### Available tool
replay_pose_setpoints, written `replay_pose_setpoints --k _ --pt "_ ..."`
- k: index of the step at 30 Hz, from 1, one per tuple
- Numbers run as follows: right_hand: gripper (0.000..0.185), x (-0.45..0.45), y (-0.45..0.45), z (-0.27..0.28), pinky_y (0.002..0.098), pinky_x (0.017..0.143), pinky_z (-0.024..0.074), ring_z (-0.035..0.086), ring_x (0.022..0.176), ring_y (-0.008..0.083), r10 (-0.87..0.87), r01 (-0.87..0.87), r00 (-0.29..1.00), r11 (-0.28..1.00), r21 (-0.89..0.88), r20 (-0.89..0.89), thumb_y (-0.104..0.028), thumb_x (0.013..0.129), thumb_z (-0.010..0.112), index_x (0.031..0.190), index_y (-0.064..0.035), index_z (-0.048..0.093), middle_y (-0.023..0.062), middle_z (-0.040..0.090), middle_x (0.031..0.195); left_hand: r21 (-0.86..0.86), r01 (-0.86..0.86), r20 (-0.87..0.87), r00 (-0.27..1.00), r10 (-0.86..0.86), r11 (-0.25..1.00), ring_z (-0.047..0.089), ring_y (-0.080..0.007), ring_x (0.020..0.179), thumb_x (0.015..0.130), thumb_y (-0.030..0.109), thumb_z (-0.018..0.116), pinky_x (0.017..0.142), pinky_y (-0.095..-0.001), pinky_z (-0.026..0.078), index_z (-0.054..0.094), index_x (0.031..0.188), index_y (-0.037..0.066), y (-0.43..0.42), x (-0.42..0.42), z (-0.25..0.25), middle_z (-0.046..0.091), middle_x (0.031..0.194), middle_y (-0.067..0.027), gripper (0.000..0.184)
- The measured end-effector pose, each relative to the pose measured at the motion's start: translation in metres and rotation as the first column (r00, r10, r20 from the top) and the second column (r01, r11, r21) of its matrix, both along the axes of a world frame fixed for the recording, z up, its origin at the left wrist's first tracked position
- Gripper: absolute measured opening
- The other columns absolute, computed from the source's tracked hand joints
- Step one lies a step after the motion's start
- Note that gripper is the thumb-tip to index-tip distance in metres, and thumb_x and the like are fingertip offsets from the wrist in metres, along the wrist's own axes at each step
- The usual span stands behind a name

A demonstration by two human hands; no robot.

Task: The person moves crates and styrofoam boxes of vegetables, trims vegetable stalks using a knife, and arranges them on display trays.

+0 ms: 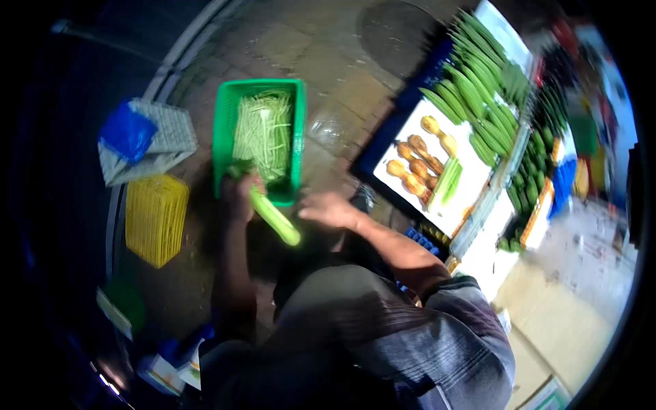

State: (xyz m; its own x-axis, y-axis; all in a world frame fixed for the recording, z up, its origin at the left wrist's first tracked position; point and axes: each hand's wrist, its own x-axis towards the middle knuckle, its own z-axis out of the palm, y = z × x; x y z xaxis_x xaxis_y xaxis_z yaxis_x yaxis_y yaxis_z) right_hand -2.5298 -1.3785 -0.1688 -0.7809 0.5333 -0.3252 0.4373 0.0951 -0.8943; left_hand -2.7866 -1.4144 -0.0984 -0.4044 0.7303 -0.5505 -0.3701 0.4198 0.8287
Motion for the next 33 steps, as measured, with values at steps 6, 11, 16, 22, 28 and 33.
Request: replay_pose_setpoints --k 6,11,16,22,28,33 --pt "0.053 0.108 -0.013 0.059 0.0439 0.072 0.0512 0.067 0.077 0.0352 -0.283 0.285 0.958 0.931 -0.228 0.043 -0.047 0.081 0.075 0.111 -0.0039 0.064 0.0173 0.068 0.083 0.168 0.186 0.319 0.919 -0.232 0.968 0.056 -0.0179 0.062 0.093 0.024 0.066 0.059 -0.0357 0.049 0.055 0.098 0.004 0.111 0.142 -0.002 0.057 0.073 -0.0063 0.023" --pt "0.044 0.215 -0.022 0.054 0.0362 0.079 0.0518 0.068 0.085 0.0234 -0.662 0.65 0.748 0.712 -0.266 0.054 -0.023 0.079 0.077 0.115 -0.0015 0.063 0.0168 0.069 0.092 0.252 0.533 0.412 0.696 -0.588 0.808 0.066 -0.0311 0.104 0.09 0.053 0.066 0.092 -0.0448 0.055 0.044 0.134 0.0 0.153 0.285 -0.048 0.062 0.126 -0.0201 0.072" --pt "0.037 0.317 -0.034 0.002 0.0368 0.083 0.0519 0.068 0.091 0.0259 -0.877 0.845 0.452 0.363 -0.393 0.163 -0.012 0.082 0.071 0.116 -0.0009 0.062 0.0176 0.069 0.099 0.218 0.816 0.718 0.237 -0.654 0.535 0.062 -0.0336 0.113 0.086 0.056 0.069 0.094 -0.0489 0.053 0.038 0.143 0.006 0.119 0.418 -0.147 0.059 0.131 -0.0191 0.082" --pt "0.039 0.451 -0.042 -0.085 0.0267 0.08 0.051 0.06 0.088 0.0092 -0.922 0.914 0.32 0.241 -0.325 0.217 -0.005 0.088 0.067 0.127 0.0009 0.062 0.0045 0.069 0.098 0.039 0.838 0.711 0.359 -0.604 0.544 0.065 -0.018 0.078 0.094 0.026 0.066 0.064 -0.0311 0.054 0.06 0.109 0.004 0.12 0.571 -0.194 0.066 0.093 -0.009 0.028" --pt "0.048 0.548 -0.013 -0.163 0.0389 0.077 0.0529 0.071 0.089 0.0322 -0.895 0.934 0.006 0.164 0.317 0.446 -0.036 0.086 0.072 0.113 0.0025 0.066 0.022 0.071 0.09 -0.229 0.884 0.288 0.462 -0.839 0.408 0.065 -0.0205 0.087 0.089 0.024 0.069 0.076 -0.0352 0.053 0.061 0.116 -0.001 0.134 0.639 -0.271 0.066 0.1 -0.0114 0.038" --pt "0.068 0.571 0.002 -0.232 0.0461 0.082 0.0534 0.067 0.093 0.0416 -0.808 0.857 0.084 0.357 0.37 0.584 -0.052 0.081 0.072 0.115 0.0049 0.056 0.0266 0.068 0.099 -0.36 0.845 0.066 0.447 -0.892 0.396 0.067 -0.022 0.09 0.087 0.027 0.071 0.075 -0.0358 0.053 0.06 0.119 -0.004 0.119 0.65 -0.342 0.068 0.105 -0.0158 0.046"
